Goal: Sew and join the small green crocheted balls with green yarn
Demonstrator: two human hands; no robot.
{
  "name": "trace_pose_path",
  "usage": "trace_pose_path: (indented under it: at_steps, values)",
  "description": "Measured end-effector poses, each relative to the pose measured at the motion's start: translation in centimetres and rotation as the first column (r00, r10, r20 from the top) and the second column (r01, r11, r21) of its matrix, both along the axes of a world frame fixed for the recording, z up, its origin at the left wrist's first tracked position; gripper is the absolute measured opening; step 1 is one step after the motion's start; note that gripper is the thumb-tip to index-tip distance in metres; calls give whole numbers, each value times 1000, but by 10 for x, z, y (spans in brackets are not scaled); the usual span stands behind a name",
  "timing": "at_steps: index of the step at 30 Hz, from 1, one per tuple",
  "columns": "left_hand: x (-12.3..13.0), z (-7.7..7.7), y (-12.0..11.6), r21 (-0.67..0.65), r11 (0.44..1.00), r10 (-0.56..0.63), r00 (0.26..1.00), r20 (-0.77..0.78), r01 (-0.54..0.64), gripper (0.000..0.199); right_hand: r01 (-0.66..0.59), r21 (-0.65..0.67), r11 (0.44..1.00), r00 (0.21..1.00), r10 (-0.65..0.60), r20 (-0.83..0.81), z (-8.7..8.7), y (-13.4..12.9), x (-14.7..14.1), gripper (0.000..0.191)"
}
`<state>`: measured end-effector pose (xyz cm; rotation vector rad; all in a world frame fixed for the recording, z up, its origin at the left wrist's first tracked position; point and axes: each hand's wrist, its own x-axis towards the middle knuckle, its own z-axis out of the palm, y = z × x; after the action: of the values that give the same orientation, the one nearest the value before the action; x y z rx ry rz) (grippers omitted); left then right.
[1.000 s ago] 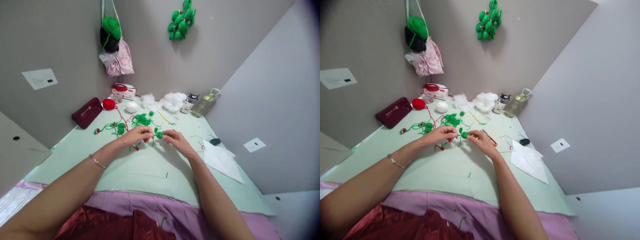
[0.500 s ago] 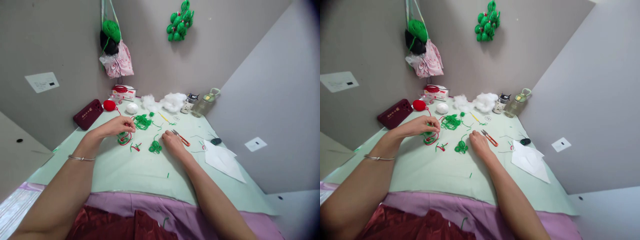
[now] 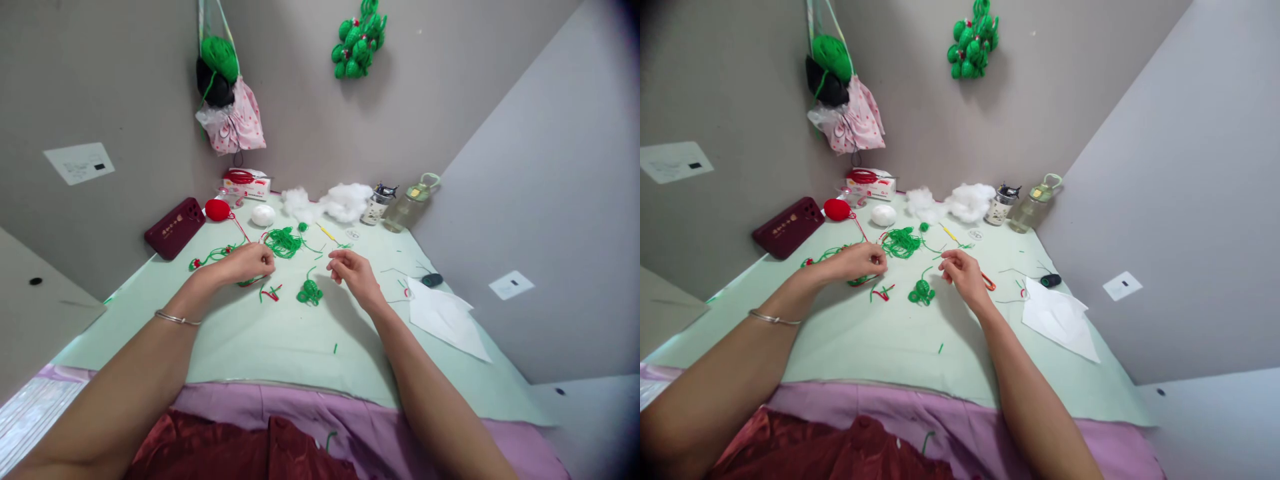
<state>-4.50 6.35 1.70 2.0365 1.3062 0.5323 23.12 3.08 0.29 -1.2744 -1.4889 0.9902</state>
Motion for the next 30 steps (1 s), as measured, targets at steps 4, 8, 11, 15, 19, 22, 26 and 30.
trace_pose_path:
  at_steps: [4,8,11,15,19,22,26,30]
  values:
    - [3,15,-3,-98,994,5,900,435,42,19,-63,-63,996,981,50,-190,6,-2,-2,33]
    - [9,17,-6,-169,981,53,716,696,91,24,-117,-67,991,970,100,-221,10,-8,-7,32]
    - [19,13,-9,-261,953,115,613,782,154,25,-167,-21,986,966,159,-204,12,-15,-13,29]
    - [29,5,-11,-287,933,106,599,794,215,26,-217,0,976,962,214,-170,13,-19,-18,27]
    - [22,1,-4,-90,992,124,704,699,-86,22,-167,-12,986,969,162,-185,12,-16,-17,28]
    - [8,-1,6,391,811,221,847,484,-435,20,-135,-28,990,974,127,-189,9,-13,-16,29]
    - [1,-11,15,588,775,139,970,198,-232,11,-152,-42,987,975,143,-169,5,-12,-16,30]
    - [8,-25,13,414,898,-96,984,-148,149,8,-168,-41,985,974,159,-164,3,-12,-16,30]
